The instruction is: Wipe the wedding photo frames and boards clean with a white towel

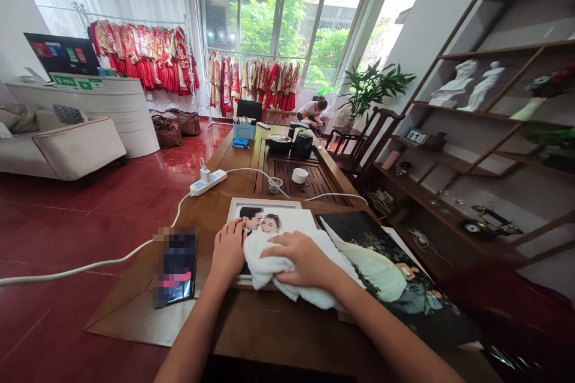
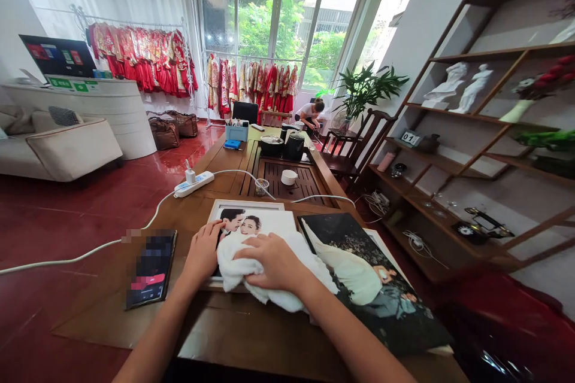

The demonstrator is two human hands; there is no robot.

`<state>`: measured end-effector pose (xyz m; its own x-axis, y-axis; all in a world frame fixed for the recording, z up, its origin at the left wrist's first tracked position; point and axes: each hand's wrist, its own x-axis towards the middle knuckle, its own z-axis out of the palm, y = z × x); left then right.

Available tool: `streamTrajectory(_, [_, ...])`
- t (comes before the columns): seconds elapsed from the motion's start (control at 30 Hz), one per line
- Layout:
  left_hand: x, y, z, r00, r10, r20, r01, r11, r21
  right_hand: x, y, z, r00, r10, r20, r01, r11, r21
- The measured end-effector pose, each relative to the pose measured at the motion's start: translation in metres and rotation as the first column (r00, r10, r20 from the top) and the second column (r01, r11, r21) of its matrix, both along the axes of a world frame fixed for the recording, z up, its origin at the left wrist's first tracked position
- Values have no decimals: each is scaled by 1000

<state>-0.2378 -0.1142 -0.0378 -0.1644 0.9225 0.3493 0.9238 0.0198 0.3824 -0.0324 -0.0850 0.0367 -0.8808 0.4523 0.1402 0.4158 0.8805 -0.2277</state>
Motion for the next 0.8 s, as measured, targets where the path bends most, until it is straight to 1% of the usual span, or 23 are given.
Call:
streamTrajectory(0.07, [0,0,0,1000,6,3,-6,1000,1,3,-6,2,1000,22,12,-22,1000,-20])
streamTrajectory(0.17, [1,0,1,1000,0,16,0,1000,-4,2,3,2,1000,12,15,-12,1000,-21])
streamTrajectory(0.3, [1,0,2,1000,-1,24,1,1000,9,-9,37,-3,996,-86,-19,87,996,32])
streamTrajectory(0.43, [1,2,-2,1000,6,22,-7,1000,24,-27,74,-7,983,-178,-33,180,981,76])
streamTrajectory(0.57, [0,3,-4,1000,-1,24,0,1000,27,-44,96,-8,963,-270,-22,271,956,117])
streamTrajectory(0.67, [1,2,-3,999,2,32,-3,1000,24,-49,100,-8,960,-279,-23,280,952,120])
streamTrajectory(0.73, [1,2,-2,999,5,39,-6,1000,18,-46,97,-9,964,-266,-27,267,956,119])
streamTrajectory(0.8, [1,2,-1,999,4,45,-5,1000,17,-41,90,-9,973,-226,-37,229,967,108])
